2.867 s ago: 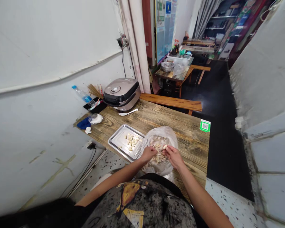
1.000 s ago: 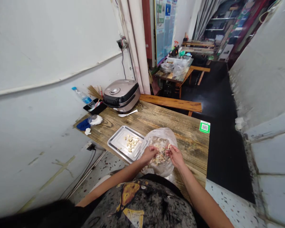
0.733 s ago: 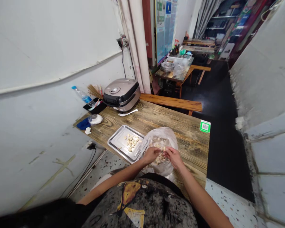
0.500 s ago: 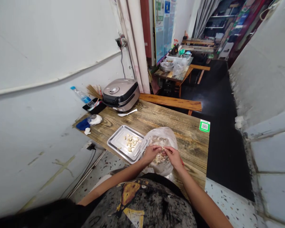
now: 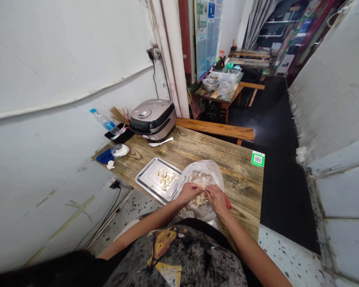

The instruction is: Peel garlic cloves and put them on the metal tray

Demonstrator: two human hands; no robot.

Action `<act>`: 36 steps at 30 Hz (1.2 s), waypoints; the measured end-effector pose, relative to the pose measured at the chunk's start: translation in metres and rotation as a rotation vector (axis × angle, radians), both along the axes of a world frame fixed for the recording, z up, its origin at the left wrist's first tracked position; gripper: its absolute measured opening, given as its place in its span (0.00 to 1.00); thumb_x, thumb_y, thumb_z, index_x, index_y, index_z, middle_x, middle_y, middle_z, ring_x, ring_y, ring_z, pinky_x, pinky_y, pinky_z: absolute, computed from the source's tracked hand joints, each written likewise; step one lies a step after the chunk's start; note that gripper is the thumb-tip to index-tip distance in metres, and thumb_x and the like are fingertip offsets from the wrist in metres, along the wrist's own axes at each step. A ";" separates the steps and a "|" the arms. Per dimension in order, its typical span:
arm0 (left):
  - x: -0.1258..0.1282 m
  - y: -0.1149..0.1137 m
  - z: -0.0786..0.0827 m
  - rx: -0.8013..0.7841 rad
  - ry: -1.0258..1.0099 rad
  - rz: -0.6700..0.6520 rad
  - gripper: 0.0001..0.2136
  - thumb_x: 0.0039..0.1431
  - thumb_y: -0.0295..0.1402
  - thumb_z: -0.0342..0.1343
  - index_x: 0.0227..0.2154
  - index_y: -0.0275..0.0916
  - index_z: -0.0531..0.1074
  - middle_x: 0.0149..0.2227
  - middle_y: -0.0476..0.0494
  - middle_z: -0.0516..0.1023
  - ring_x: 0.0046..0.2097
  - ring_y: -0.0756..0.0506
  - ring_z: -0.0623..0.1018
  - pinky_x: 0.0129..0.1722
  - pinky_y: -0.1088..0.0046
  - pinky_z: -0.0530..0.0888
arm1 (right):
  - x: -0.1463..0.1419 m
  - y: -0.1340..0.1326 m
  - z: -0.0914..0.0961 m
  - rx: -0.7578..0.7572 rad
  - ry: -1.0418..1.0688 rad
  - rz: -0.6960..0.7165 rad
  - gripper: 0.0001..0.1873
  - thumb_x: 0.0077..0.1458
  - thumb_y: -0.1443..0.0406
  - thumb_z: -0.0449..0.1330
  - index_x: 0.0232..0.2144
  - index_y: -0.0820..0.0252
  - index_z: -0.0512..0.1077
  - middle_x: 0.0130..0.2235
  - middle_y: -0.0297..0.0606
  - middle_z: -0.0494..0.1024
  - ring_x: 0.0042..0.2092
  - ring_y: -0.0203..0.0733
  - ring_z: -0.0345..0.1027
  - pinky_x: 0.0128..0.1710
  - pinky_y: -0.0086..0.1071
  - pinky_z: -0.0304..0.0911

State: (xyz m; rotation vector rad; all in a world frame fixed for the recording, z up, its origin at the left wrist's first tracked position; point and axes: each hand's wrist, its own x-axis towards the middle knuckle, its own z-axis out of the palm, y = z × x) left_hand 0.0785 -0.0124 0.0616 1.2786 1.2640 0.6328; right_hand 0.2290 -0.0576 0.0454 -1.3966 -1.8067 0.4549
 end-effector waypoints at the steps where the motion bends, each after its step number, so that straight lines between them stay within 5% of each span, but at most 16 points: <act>1: 0.000 0.000 0.000 -0.002 0.006 0.012 0.08 0.42 0.29 0.52 0.23 0.33 0.76 0.20 0.48 0.75 0.24 0.51 0.72 0.26 0.78 0.68 | -0.001 0.000 0.000 0.008 0.005 0.009 0.10 0.54 0.65 0.52 0.35 0.57 0.73 0.35 0.40 0.75 0.38 0.42 0.67 0.41 0.38 0.63; 14: 0.001 -0.003 -0.010 -0.076 -0.219 0.020 0.12 0.46 0.36 0.54 0.25 0.30 0.75 0.22 0.45 0.75 0.24 0.51 0.72 0.27 0.77 0.68 | -0.008 0.001 0.010 -0.150 -0.003 -0.060 0.12 0.55 0.63 0.51 0.35 0.57 0.73 0.35 0.40 0.76 0.36 0.41 0.69 0.37 0.33 0.63; 25: 0.003 -0.002 0.000 0.068 0.063 0.014 0.08 0.43 0.30 0.54 0.23 0.32 0.76 0.22 0.46 0.76 0.25 0.50 0.73 0.26 0.78 0.67 | -0.013 0.001 0.009 -0.204 -0.001 -0.092 0.11 0.52 0.63 0.52 0.32 0.58 0.73 0.32 0.40 0.76 0.33 0.41 0.68 0.34 0.32 0.62; 36: -0.005 0.004 -0.027 0.009 0.172 0.101 0.07 0.43 0.31 0.52 0.22 0.32 0.73 0.20 0.49 0.73 0.23 0.52 0.70 0.24 0.80 0.64 | -0.012 0.007 0.010 -0.561 0.994 -0.197 0.16 0.40 0.58 0.64 0.33 0.59 0.73 0.24 0.33 0.75 0.24 0.35 0.66 0.27 0.30 0.63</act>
